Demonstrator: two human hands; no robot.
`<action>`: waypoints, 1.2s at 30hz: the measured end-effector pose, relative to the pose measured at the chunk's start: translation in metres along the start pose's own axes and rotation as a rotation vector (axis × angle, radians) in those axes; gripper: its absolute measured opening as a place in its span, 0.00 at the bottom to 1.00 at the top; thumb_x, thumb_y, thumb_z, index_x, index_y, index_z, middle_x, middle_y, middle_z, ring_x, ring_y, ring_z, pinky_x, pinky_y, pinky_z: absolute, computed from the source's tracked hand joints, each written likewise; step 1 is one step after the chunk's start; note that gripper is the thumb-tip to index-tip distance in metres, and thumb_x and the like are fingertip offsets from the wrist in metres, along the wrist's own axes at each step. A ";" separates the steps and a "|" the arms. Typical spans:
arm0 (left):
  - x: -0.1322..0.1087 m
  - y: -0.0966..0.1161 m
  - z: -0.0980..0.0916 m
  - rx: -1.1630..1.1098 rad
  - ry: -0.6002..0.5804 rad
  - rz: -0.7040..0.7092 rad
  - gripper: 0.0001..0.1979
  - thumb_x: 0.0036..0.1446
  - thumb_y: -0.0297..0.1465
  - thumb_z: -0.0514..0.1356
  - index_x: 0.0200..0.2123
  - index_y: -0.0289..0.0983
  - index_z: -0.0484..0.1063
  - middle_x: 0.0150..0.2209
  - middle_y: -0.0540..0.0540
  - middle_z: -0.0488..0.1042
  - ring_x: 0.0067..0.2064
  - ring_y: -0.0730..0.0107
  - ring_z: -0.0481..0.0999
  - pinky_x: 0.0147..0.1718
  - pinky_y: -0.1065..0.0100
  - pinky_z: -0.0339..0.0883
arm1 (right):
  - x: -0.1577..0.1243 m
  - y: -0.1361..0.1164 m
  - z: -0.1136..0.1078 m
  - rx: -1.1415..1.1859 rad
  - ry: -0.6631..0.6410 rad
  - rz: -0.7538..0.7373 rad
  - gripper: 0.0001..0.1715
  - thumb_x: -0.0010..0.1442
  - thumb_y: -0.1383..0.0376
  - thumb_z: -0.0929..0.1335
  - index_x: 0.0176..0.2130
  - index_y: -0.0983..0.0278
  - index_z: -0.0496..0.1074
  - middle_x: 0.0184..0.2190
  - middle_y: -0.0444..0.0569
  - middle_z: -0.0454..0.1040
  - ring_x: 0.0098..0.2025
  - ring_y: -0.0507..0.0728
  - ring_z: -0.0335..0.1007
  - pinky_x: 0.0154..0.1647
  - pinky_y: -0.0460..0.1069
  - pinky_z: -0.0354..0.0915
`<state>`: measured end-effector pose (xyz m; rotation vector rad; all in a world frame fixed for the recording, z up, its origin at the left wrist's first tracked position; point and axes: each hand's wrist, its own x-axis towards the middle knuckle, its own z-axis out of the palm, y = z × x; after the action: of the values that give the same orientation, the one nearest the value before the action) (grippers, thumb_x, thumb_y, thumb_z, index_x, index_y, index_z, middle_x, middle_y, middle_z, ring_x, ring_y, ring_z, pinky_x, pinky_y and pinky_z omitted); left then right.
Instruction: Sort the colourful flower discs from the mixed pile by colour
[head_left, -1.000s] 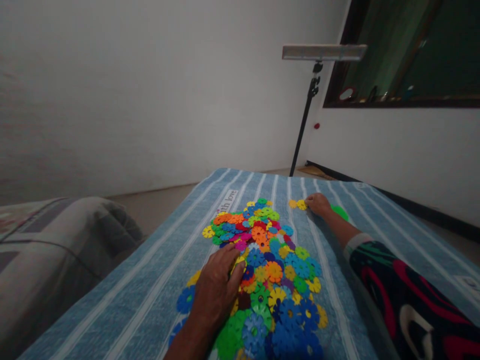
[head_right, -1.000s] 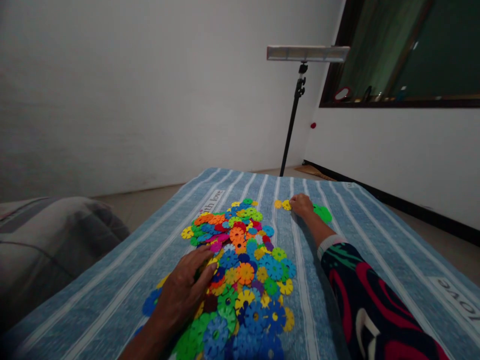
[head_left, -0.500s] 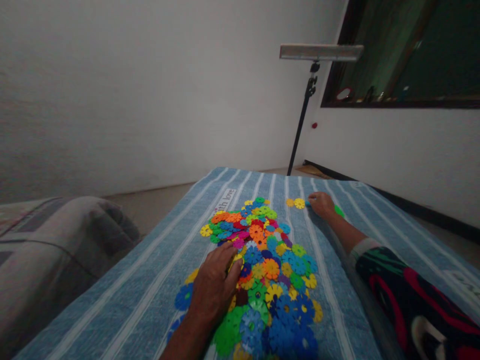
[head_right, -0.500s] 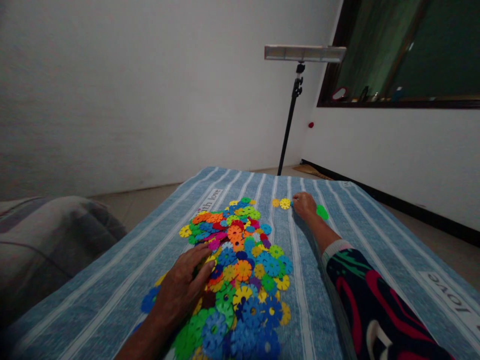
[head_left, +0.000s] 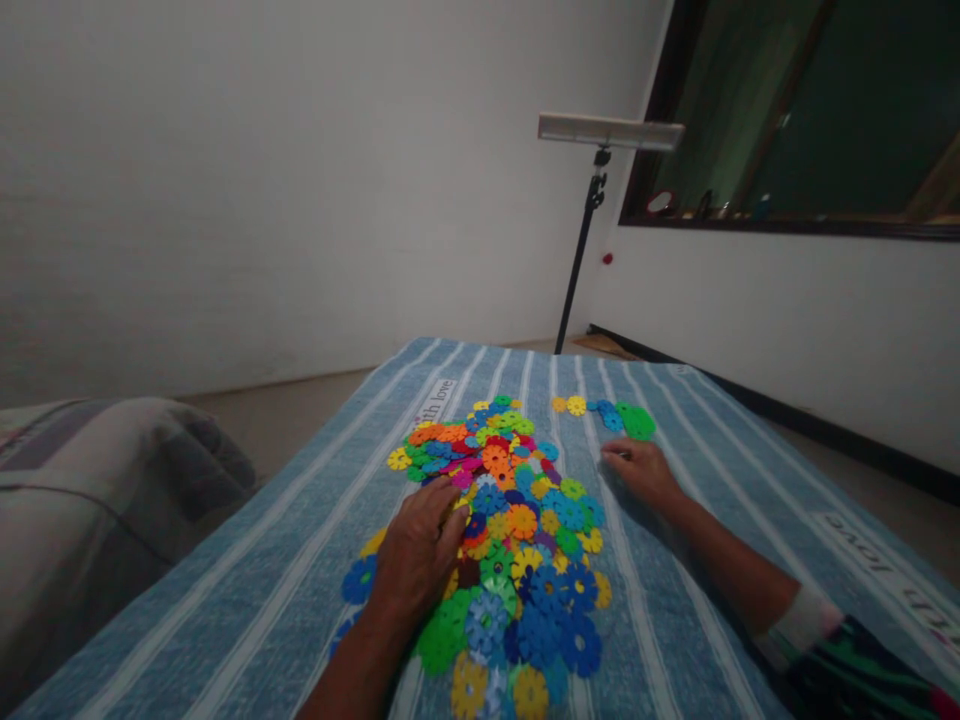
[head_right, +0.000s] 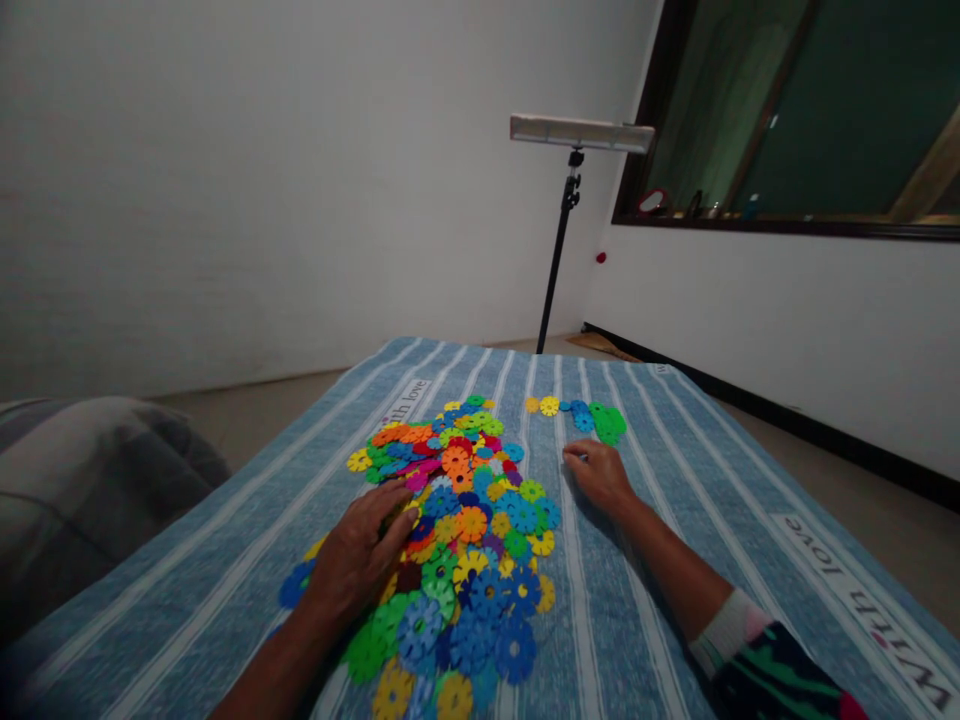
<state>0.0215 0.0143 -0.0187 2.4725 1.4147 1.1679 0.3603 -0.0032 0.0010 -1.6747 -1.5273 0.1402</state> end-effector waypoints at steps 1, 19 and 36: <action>0.000 0.000 0.000 -0.006 0.000 -0.001 0.18 0.59 0.40 0.52 0.42 0.37 0.77 0.47 0.40 0.79 0.50 0.57 0.76 0.50 0.55 0.70 | -0.010 -0.005 0.000 0.022 -0.038 -0.012 0.14 0.51 0.61 0.65 0.28 0.62 0.79 0.30 0.49 0.80 0.34 0.59 0.76 0.40 0.52 0.69; 0.002 0.003 0.000 -0.043 -0.040 -0.010 0.18 0.59 0.39 0.52 0.44 0.35 0.76 0.48 0.38 0.77 0.52 0.56 0.74 0.52 0.54 0.67 | -0.059 -0.030 -0.012 0.051 -0.167 -0.066 0.14 0.55 0.60 0.63 0.29 0.62 0.78 0.31 0.48 0.78 0.36 0.57 0.74 0.41 0.50 0.66; 0.001 0.008 -0.002 -0.092 -0.031 -0.033 0.18 0.61 0.34 0.48 0.42 0.35 0.76 0.45 0.39 0.78 0.49 0.59 0.75 0.51 0.55 0.68 | -0.075 -0.061 0.015 0.021 -0.206 -0.372 0.11 0.61 0.66 0.63 0.32 0.62 0.75 0.33 0.50 0.76 0.39 0.57 0.69 0.44 0.53 0.64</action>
<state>0.0258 0.0097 -0.0137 2.3853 1.3569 1.1564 0.2856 -0.0662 -0.0026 -1.3638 -1.9583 0.1327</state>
